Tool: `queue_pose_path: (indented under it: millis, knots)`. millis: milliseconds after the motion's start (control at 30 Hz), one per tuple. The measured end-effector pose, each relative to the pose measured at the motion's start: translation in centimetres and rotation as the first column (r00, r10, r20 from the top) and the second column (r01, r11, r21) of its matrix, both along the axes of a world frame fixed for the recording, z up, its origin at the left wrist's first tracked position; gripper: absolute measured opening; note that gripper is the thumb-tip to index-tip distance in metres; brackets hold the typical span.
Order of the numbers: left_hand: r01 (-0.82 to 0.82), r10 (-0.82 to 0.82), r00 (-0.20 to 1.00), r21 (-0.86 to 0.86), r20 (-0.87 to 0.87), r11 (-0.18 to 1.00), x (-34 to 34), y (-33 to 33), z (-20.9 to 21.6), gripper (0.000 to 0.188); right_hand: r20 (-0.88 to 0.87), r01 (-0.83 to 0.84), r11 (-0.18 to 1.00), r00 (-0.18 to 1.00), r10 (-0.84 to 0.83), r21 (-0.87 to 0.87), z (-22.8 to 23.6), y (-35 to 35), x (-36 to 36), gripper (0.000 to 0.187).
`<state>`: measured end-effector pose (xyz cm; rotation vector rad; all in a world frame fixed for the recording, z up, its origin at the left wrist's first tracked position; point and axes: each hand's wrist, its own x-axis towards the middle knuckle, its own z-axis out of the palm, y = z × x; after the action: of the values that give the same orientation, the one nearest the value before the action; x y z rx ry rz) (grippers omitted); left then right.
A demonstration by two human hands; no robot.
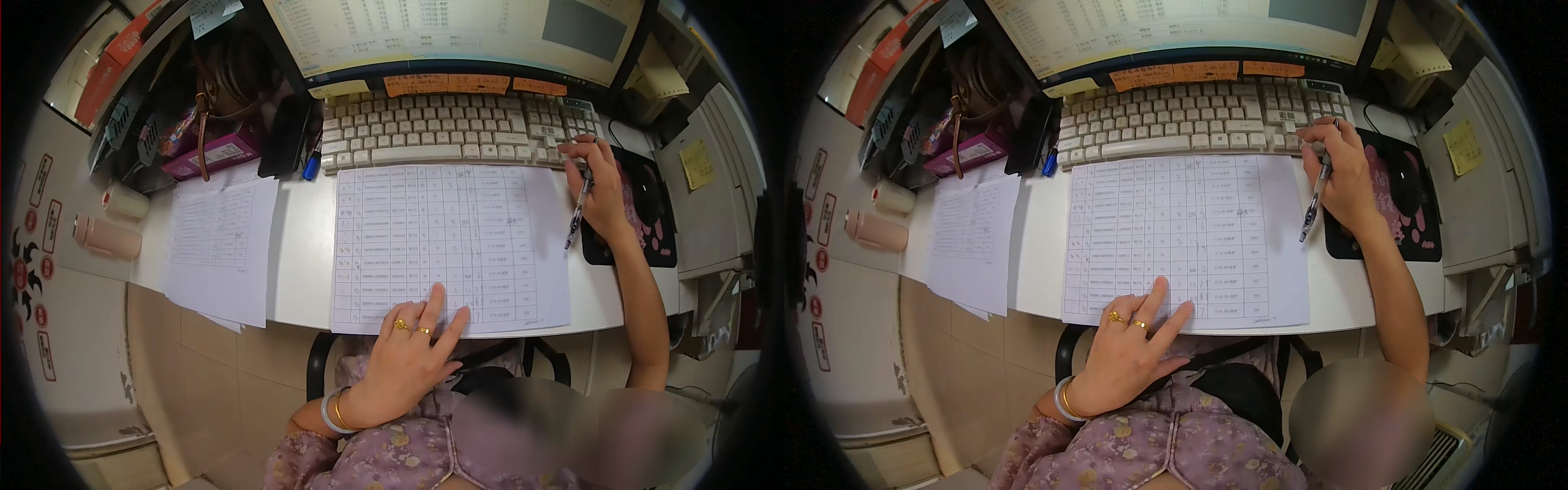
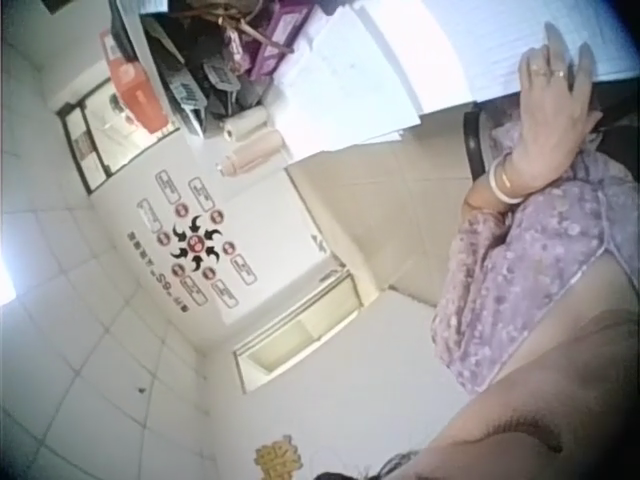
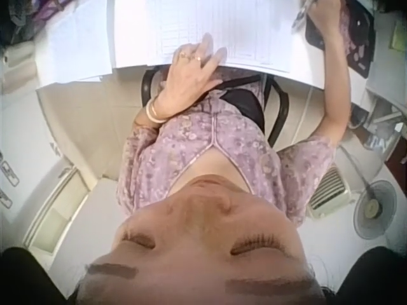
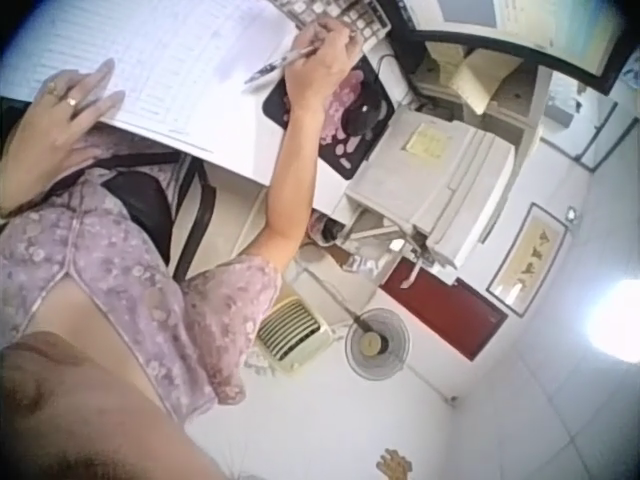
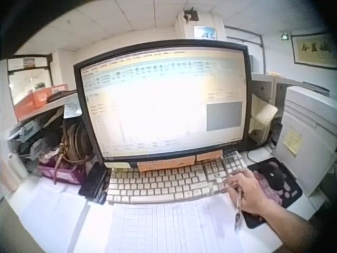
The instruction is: The recorder checks information on a computer screen and writes data onto a paper form.
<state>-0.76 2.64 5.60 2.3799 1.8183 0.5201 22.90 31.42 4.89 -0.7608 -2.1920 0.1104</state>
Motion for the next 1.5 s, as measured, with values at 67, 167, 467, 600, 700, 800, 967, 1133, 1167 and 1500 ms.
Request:
queue_pose_path:
  millis: [67, 167, 467, 600, 700, 800, 967, 1133, 1167, 1500]
  knots:
    - [0.006, -0.006, 1.000, -0.003, 0.000, 1.000, -0.1, 0.0, 0.1, 0.077, -0.009, -0.011, 1.000, 1.000, 0.011, -0.017, -0.1, 0.0, 0.0, 0.016]
    - [0.026, -0.026, 0.999, -0.009, 0.022, 1.000, -0.2, 0.1, 0.2, 0.079, -0.017, 0.002, 1.000, 1.000, -0.002, -0.029, -0.2, 0.1, 0.5, 0.016]
    - [0.015, -0.013, 0.999, -0.048, 0.045, 0.999, -0.7, 1.5, 0.5, 0.093, -0.010, 0.023, 1.000, 1.000, -0.023, -0.017, 0.0, 0.4, 0.8, 0.018]
    - [0.025, -0.022, 0.999, -0.092, 0.035, 0.995, -0.7, 1.6, 0.6, 0.090, -0.101, 0.181, 0.981, 0.977, -0.186, -0.064, 0.8, 1.3, 2.6, 0.016]
    - [0.012, -0.009, 0.999, -0.086, 0.040, 0.996, -0.8, 1.0, 0.6, 0.087, -0.161, 0.288, 0.955, 0.942, -0.296, -0.072, 0.9, 2.3, 3.6, 0.010]
    - [-0.016, 0.019, 0.999, -0.096, 0.026, 0.995, -0.6, 0.9, 0.5, 0.086, -0.160, 0.351, 0.925, 0.914, -0.372, -0.147, 1.0, 2.7, 4.6, 0.008]
    - [-0.001, 0.001, 1.000, -0.054, 0.004, 0.999, -0.7, 1.2, -0.1, 0.091, -0.027, 0.324, 0.946, 0.945, -0.325, -0.032, 0.4, 2.6, 4.8, 0.011]
    - [-0.003, 0.002, 1.000, -0.052, -0.010, 0.999, -0.9, 1.2, 0.3, 0.082, -0.082, 0.273, 0.962, 0.959, -0.271, 0.014, 1.2, 2.0, 3.0, 0.014]
    - [-0.003, 0.002, 1.000, -0.042, -0.014, 0.999, -0.9, 1.2, 0.3, 0.083, -0.091, 0.265, 0.964, 0.961, -0.263, 0.016, 1.1, 1.8, 2.5, 0.014]
    - [-0.003, 0.003, 1.000, 0.007, -0.019, 1.000, -0.9, 1.1, -0.1, 0.085, 0.025, 0.064, 0.991, 0.998, -0.061, -0.121, 0.3, -0.2, -0.4, 0.020]
